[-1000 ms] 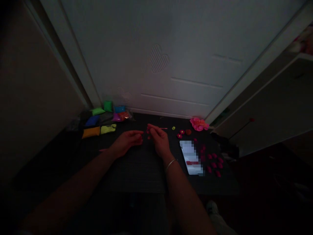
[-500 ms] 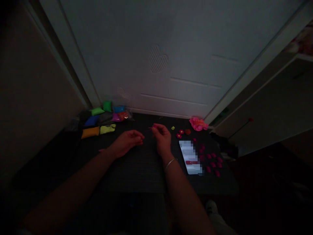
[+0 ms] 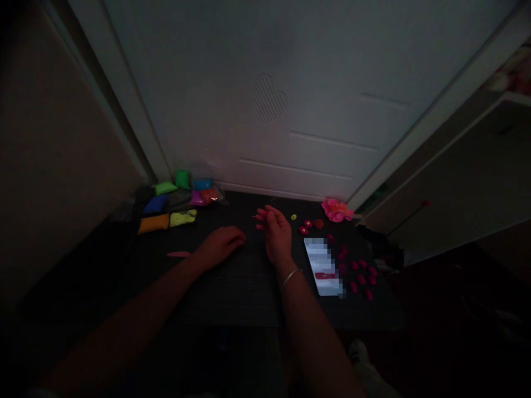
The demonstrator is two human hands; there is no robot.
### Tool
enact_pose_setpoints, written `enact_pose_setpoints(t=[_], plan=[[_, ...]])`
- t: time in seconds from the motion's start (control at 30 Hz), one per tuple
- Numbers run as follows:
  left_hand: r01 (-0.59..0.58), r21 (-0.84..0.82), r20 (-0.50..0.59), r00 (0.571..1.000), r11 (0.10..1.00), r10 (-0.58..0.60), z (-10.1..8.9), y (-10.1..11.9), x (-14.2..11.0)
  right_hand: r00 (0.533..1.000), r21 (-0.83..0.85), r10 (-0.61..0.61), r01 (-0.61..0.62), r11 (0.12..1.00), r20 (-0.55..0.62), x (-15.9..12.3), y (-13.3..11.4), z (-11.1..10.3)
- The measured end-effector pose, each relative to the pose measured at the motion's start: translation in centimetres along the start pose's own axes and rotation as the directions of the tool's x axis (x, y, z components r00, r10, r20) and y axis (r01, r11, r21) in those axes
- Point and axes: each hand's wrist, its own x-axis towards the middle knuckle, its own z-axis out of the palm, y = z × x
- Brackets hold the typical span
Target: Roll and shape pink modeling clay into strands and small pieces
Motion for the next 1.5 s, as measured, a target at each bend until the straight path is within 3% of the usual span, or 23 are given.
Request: enact_pose_setpoints(t=[0.13, 0.23, 0.33, 0.4, 0.5, 0.6, 0.8, 1.0, 1.07, 1.3, 1.4, 1.5], plan=[[-0.093, 0.152, 0.106, 0.991, 0.984, 0.078, -0.2, -0.6, -0.1, 1.0, 0.055, 0.011, -0.009, 0.998, -0.023, 0.1, 0.2, -0.1], [-0.065, 0.109, 0.034, 0.997, 0.992, 0.062, -0.3, -0.3, 0.0, 1.0, 0.045, -0.002, 0.002, 0.999, -0.001, 0.1, 0.3, 0.0], [0.029, -0.141, -0.146, 0.988, 0.99, -0.049, -0.4, 0.4, 0.2, 0.998, -0.024, -0.036, 0.038, 0.999, 0.052, -0.2, 0.4, 0.2], [0.092, -0.365, -0.198, 0.965, 0.927, -0.173, -0.5, 0.7, 0.3, 0.991, -0.096, -0.072, 0.083, 0.992, 0.114, -0.6, 0.4, 0.5], [0.192, -0.634, -0.094, 0.943, 0.75, -0.32, -0.5, 1.0, 0.4, 0.964, -0.203, -0.095, 0.148, 0.968, 0.247, -1.2, 0.3, 1.0], [0.278, -0.734, 0.055, 0.934, 0.619, -0.354, -0.3, 1.0, 0.2, 0.93, -0.24, -0.066, 0.161, 0.957, 0.362, -1.7, 0.5, 1.4], [0.325, -0.788, 0.164, 0.929, 0.523, -0.331, -0.2, 1.0, 0.0, 0.887, -0.246, -0.054, 0.185, 0.951, 0.459, -2.0, 1.1, 1.5], [0.263, -0.785, 0.062, 0.934, 0.561, -0.351, -0.3, 1.1, 0.1, 0.89, -0.435, -0.12, 0.328, 0.839, 0.439, -1.9, 0.9, 1.2], [0.266, -0.785, 0.08, 0.939, 0.56, -0.333, -0.3, 1.1, 0.1, 0.903, -0.463, -0.134, 0.331, 0.822, 0.407, -1.9, 0.8, 1.2], [0.326, -0.814, 0.189, 0.931, 0.481, -0.311, -0.5, 0.9, -0.1, 0.915, -0.383, -0.195, 0.332, 0.862, 0.355, -2.0, 1.1, 1.3], [0.324, -0.819, 0.195, 0.934, 0.474, -0.301, -0.5, 0.9, -0.1, 0.907, -0.378, -0.143, 0.303, 0.874, 0.397, -2.1, 1.2, 1.5], [0.325, -0.807, 0.191, 0.934, 0.494, -0.303, -0.5, 0.9, -0.1, 0.87, -0.404, -0.139, 0.355, 0.843, 0.473, -2.3, 1.0, 1.6]])
